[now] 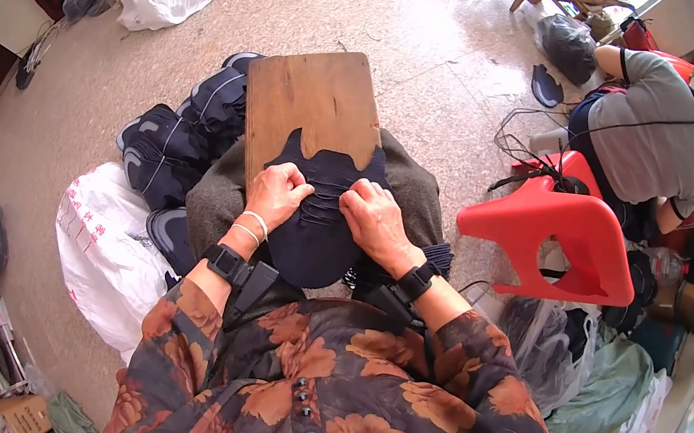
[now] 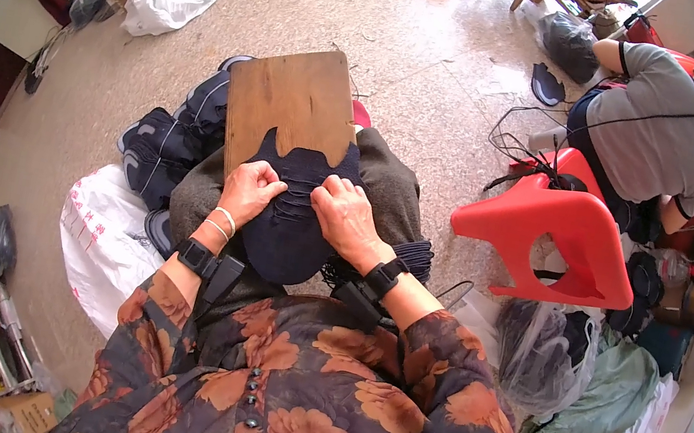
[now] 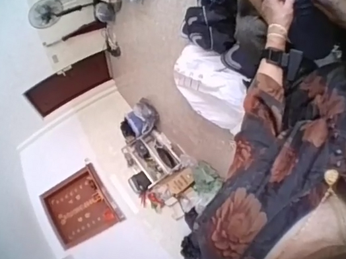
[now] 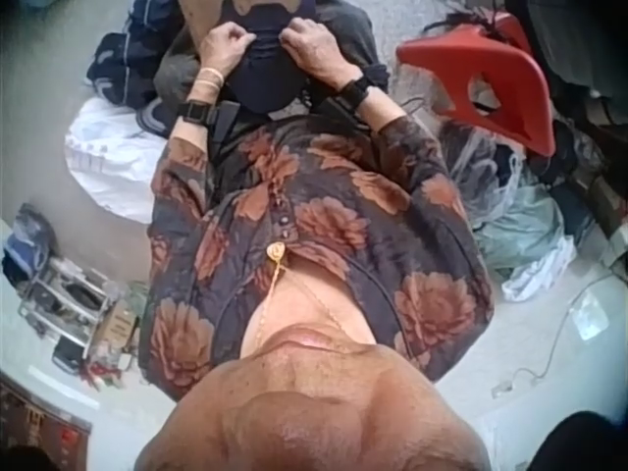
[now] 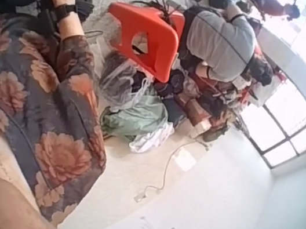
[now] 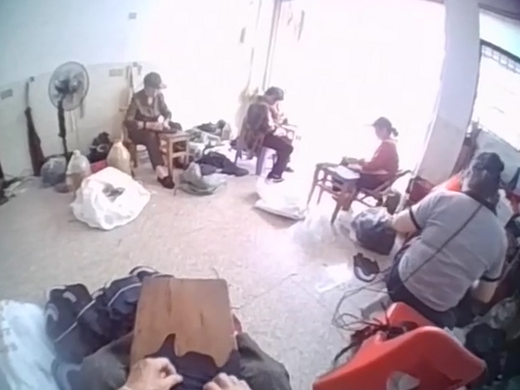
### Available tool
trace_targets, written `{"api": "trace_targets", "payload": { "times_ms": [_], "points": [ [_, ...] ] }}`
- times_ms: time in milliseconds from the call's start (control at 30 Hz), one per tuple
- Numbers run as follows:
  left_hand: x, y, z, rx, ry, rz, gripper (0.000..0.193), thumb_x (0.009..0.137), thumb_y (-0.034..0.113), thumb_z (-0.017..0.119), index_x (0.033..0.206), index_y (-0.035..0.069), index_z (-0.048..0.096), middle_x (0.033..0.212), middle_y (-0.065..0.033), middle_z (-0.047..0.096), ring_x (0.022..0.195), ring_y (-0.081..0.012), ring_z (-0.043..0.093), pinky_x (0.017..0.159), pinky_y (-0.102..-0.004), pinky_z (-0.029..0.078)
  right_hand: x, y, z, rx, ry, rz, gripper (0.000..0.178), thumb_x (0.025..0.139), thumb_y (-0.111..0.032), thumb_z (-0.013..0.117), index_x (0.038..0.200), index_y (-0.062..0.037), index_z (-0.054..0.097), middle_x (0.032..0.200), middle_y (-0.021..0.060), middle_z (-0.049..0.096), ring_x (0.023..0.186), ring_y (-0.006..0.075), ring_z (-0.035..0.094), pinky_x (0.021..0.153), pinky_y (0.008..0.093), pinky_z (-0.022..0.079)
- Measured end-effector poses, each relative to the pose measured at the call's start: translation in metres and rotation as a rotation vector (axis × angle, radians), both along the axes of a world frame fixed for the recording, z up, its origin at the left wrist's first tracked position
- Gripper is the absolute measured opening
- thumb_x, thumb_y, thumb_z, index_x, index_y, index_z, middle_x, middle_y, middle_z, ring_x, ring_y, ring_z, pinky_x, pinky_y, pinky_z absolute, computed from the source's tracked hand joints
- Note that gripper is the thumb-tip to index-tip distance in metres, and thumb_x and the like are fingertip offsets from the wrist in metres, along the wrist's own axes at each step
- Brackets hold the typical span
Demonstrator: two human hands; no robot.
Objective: Manually threading laces through the eyelets of shoe upper components while using a wooden board for stability.
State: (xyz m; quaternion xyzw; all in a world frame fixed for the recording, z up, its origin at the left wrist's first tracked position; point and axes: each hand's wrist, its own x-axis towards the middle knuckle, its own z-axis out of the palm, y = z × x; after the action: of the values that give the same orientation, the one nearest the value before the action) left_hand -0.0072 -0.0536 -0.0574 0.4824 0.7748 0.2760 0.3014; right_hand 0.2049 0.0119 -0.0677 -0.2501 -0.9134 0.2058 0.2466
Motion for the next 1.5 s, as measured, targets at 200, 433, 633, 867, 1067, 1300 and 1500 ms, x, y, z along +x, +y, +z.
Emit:
{"api": "trace_targets", "payload": {
  "times_ms": [200,433,633,867,1067,1300,1500],
  "points": [
    [0.000,-0.001,-0.005,0.071,0.020,-0.005,0.021,0.078,0.022,0.081,0.076,0.004,0.069,0.060,-0.0018,0.058,0.057,-0.0117,0.055,0.056,-0.0305,0.045,-0.002,0.001,0.000,-0.046,-0.041,-0.019,0.007,0.090,-0.012,0.061,0.091,-0.0053,0.058,0.091,0.0106,0.055,0.091,0.0297,0.057,0.078,0.0409,0.045],
    [-0.004,-0.001,0.001,0.011,-0.013,-0.030,0.019,0.078,0.023,0.079,0.078,0.005,0.072,0.067,-0.0082,0.065,0.065,-0.0216,0.065,0.065,-0.0355,0.051,-0.002,-0.004,-0.001,-0.294,0.140,-0.103,0.005,0.089,-0.009,0.064,0.089,-0.0049,0.061,0.091,0.0129,0.058,0.090,0.0337,0.060,0.080,0.0437,0.048],
    [-0.022,-0.003,-0.009,-0.001,-0.178,-0.127,0.013,0.078,0.015,0.078,0.082,0.004,0.073,0.066,-0.0048,0.061,0.064,-0.0168,0.060,0.065,-0.0327,0.050,-0.014,-0.031,0.004,-0.119,0.105,-0.046,0.005,0.086,-0.010,0.067,0.089,-0.0065,0.064,0.090,0.0111,0.059,0.089,0.0329,0.060,0.080,0.0434,0.049],
    [-0.018,-0.007,-0.001,0.003,-0.148,-0.161,0.017,0.078,0.015,0.078,0.090,0.004,0.072,0.068,-0.0050,0.059,0.066,-0.0178,0.060,0.066,-0.0327,0.050,-0.041,-0.040,-0.007,-0.018,0.034,-0.084,0.009,0.083,-0.012,0.068,0.085,-0.0055,0.062,0.087,0.0114,0.056,0.088,0.0318,0.058,0.078,0.0437,0.045],
    [-0.019,-0.011,-0.006,0.127,-0.012,-0.251,0.023,0.076,0.013,0.081,0.090,0.004,0.067,0.066,-0.0019,0.050,0.063,-0.0141,0.052,0.061,-0.0303,0.046,-0.040,-0.033,-0.006,-0.031,0.024,0.004,0.009,0.081,-0.009,0.066,0.086,-0.0049,0.060,0.086,0.0110,0.056,0.087,0.0319,0.057,0.077,0.0431,0.044],
    [-0.019,-0.006,0.000,0.089,-0.032,-0.244,0.023,0.076,0.015,0.081,0.089,0.004,0.066,0.066,-0.0024,0.049,0.063,-0.0157,0.052,0.061,-0.0317,0.046,-0.029,-0.021,-0.006,-0.029,0.050,0.155,0.008,0.084,-0.009,0.066,0.087,-0.0046,0.059,0.088,0.0112,0.055,0.089,0.0315,0.056,0.078,0.0426,0.044],
    [-0.015,-0.009,0.009,0.034,-0.001,-0.262,0.025,0.075,0.015,0.081,0.090,0.004,0.064,0.070,-0.0047,0.052,0.068,-0.0197,0.056,0.066,-0.0340,0.048,-0.009,-0.022,0.002,-0.075,0.185,-0.020,0.006,0.087,-0.006,0.066,0.089,-0.0042,0.061,0.089,0.0117,0.058,0.087,0.0331,0.059,0.079,0.0421,0.049]
  ]
}}
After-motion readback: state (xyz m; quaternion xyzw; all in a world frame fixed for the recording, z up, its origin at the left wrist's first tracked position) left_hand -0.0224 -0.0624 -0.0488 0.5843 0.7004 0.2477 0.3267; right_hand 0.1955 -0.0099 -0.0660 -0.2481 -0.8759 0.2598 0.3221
